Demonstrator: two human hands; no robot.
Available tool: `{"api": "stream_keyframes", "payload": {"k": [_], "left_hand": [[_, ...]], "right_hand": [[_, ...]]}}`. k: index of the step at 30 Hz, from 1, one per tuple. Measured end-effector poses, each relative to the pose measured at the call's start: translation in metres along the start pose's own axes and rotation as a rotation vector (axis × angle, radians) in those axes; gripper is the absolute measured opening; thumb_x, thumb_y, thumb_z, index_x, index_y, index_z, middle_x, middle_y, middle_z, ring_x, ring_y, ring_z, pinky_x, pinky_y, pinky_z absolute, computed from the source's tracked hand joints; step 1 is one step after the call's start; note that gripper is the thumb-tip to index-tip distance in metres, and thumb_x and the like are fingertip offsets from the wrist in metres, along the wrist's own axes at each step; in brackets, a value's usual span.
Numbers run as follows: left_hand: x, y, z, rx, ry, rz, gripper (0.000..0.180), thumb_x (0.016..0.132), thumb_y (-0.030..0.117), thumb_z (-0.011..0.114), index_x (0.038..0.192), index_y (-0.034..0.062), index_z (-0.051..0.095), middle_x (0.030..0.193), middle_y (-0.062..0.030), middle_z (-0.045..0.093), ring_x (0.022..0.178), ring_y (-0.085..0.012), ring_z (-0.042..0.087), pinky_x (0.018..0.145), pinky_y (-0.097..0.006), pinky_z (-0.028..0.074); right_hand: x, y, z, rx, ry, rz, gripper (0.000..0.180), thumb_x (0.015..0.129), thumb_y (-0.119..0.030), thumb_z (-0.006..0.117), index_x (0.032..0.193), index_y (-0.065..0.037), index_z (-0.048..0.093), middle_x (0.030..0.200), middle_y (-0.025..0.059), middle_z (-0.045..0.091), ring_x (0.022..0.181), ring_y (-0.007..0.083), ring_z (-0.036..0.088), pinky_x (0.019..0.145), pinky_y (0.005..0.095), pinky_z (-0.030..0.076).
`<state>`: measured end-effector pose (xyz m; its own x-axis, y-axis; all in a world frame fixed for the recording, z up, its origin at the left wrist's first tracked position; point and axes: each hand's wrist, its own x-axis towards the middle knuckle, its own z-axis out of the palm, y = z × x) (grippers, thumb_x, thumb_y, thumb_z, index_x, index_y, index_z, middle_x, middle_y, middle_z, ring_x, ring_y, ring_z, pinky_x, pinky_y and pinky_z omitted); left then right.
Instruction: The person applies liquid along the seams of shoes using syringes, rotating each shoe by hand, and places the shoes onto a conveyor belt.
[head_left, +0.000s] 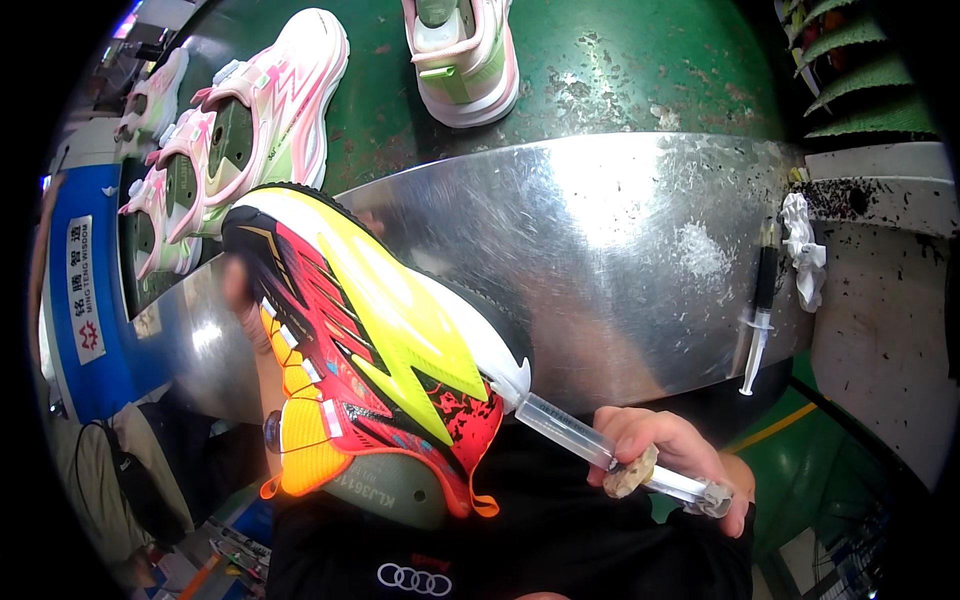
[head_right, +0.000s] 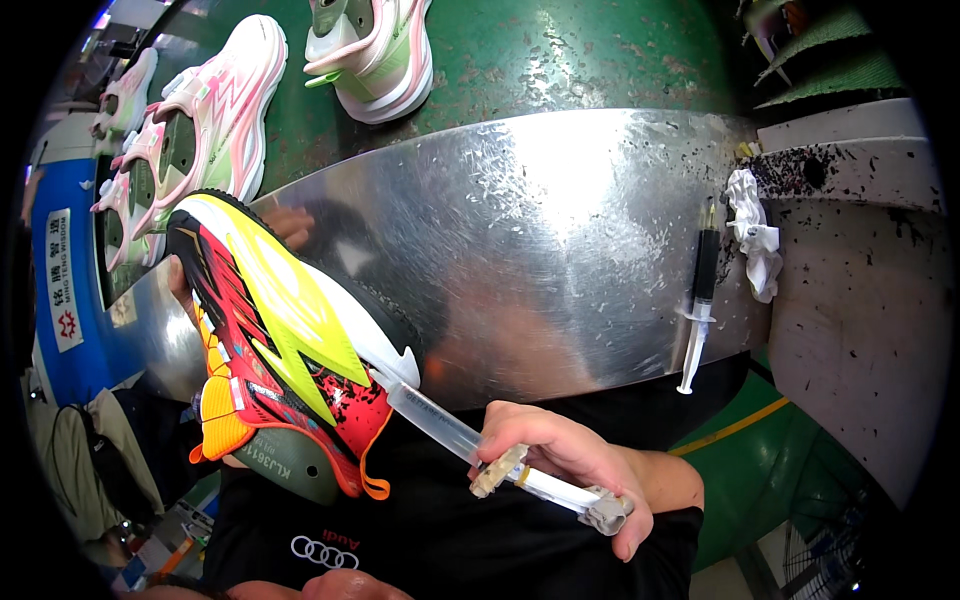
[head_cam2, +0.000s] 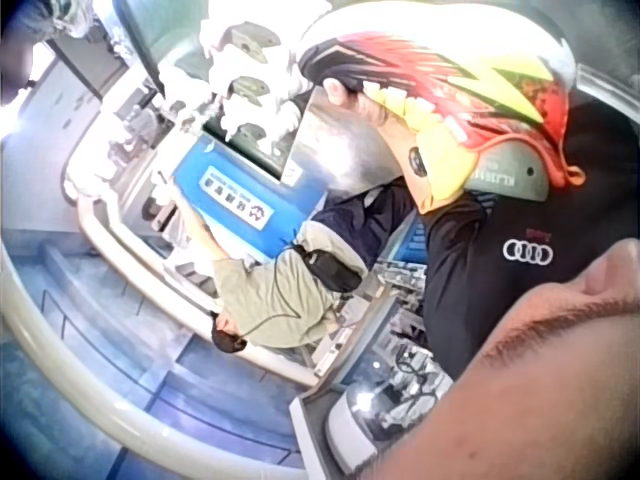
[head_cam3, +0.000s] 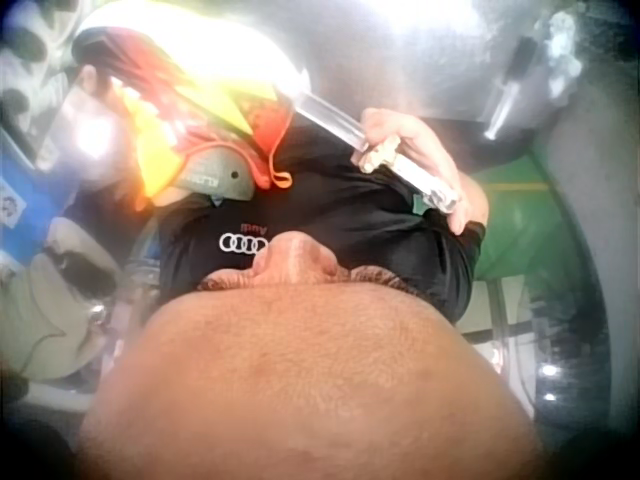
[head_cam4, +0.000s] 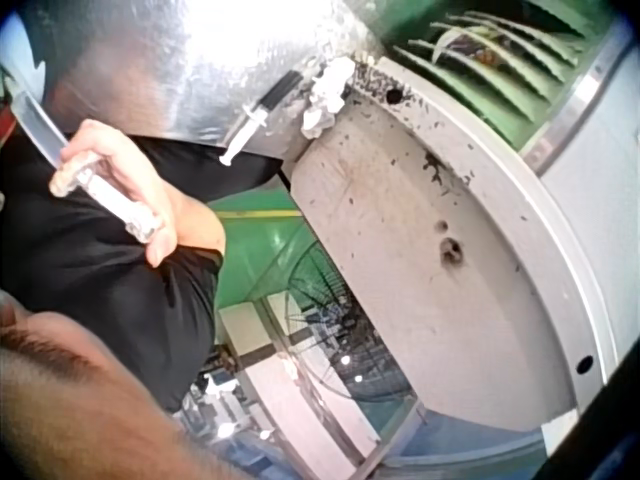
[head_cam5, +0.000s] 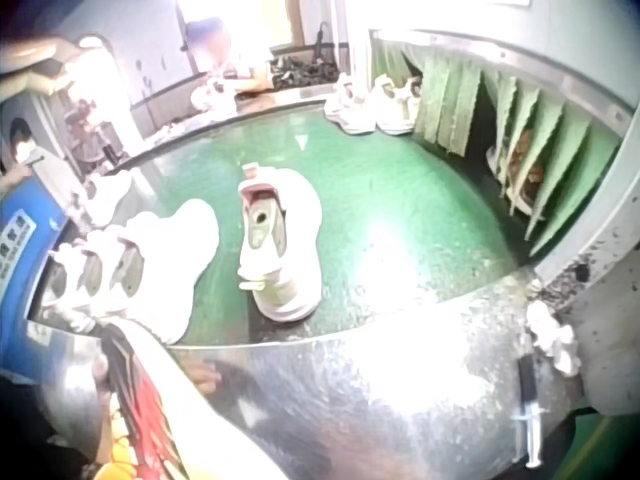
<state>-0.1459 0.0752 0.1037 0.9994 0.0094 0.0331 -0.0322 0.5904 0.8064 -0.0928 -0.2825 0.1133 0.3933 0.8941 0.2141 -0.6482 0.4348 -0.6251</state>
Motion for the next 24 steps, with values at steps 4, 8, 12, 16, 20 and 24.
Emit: {"api": "stream_keyframes", "payload": {"k": [4,8,12,16,20,24], "left_hand": [[0.004,0.008,0.003,0.010,0.225,-0.177,0.109,0.073,0.070,0.045,0.134,-0.0160,0.018,0.136,-0.0413,0.022,0.129,-0.0492,0.026,0.110,-0.048,0.022],[0.000,0.006,0.010,-0.105,0.252,-0.138,0.108,0.073,0.070,0.044,0.134,-0.0161,0.018,0.136,-0.0416,0.021,0.129,-0.0495,0.026,0.110,-0.049,0.022],[-0.001,0.007,0.015,-0.135,0.328,-0.104,0.108,0.073,0.069,0.045,0.135,-0.0154,0.018,0.136,-0.0414,0.020,0.129,-0.0504,0.025,0.110,-0.050,0.021],[0.012,-0.002,0.004,-0.138,0.285,-0.143,0.109,0.073,0.069,0.047,0.135,-0.0151,0.018,0.137,-0.0410,0.018,0.130,-0.0505,0.023,0.110,-0.050,0.021],[-0.002,0.013,0.009,-0.055,0.291,-0.173,0.112,0.071,0.070,0.048,0.135,-0.0162,0.015,0.139,-0.0401,0.017,0.132,-0.0492,0.021,0.110,-0.050,0.021],[0.001,0.012,0.007,0.005,0.284,-0.208,0.115,0.070,0.071,0.047,0.135,-0.0173,0.012,0.139,-0.0392,0.017,0.132,-0.0483,0.020,0.110,-0.049,0.021]], "right_hand": [[-0.003,-0.002,0.000,-0.015,0.016,-0.011,0.106,0.063,-0.069,0.065,0.128,0.009,0.035,0.107,0.0165,0.044,0.099,0.0230,0.044,0.083,0.0295,0.035],[-0.006,-0.005,0.000,-0.065,-0.020,-0.008,0.104,0.064,-0.070,0.063,0.126,0.010,0.037,0.107,0.0174,0.047,0.098,0.0231,0.044,0.083,0.0296,0.036],[-0.004,-0.008,-0.002,-0.108,-0.028,-0.032,0.104,0.065,-0.070,0.062,0.126,0.010,0.038,0.108,0.0174,0.048,0.098,0.0233,0.044,0.082,0.0299,0.036],[-0.001,-0.004,-0.002,-0.119,0.035,-0.047,0.104,0.064,-0.070,0.062,0.126,0.010,0.038,0.109,0.0174,0.047,0.098,0.0235,0.044,0.082,0.0301,0.036],[0.004,-0.001,-0.002,-0.048,-0.003,-0.035,0.105,0.063,-0.069,0.064,0.126,0.010,0.037,0.109,0.0173,0.047,0.098,0.0236,0.044,0.082,0.0301,0.036],[0.005,0.004,-0.003,-0.065,0.003,-0.044,0.106,0.062,-0.070,0.065,0.127,0.010,0.038,0.110,0.0168,0.047,0.097,0.0231,0.044,0.082,0.0297,0.035]]}}
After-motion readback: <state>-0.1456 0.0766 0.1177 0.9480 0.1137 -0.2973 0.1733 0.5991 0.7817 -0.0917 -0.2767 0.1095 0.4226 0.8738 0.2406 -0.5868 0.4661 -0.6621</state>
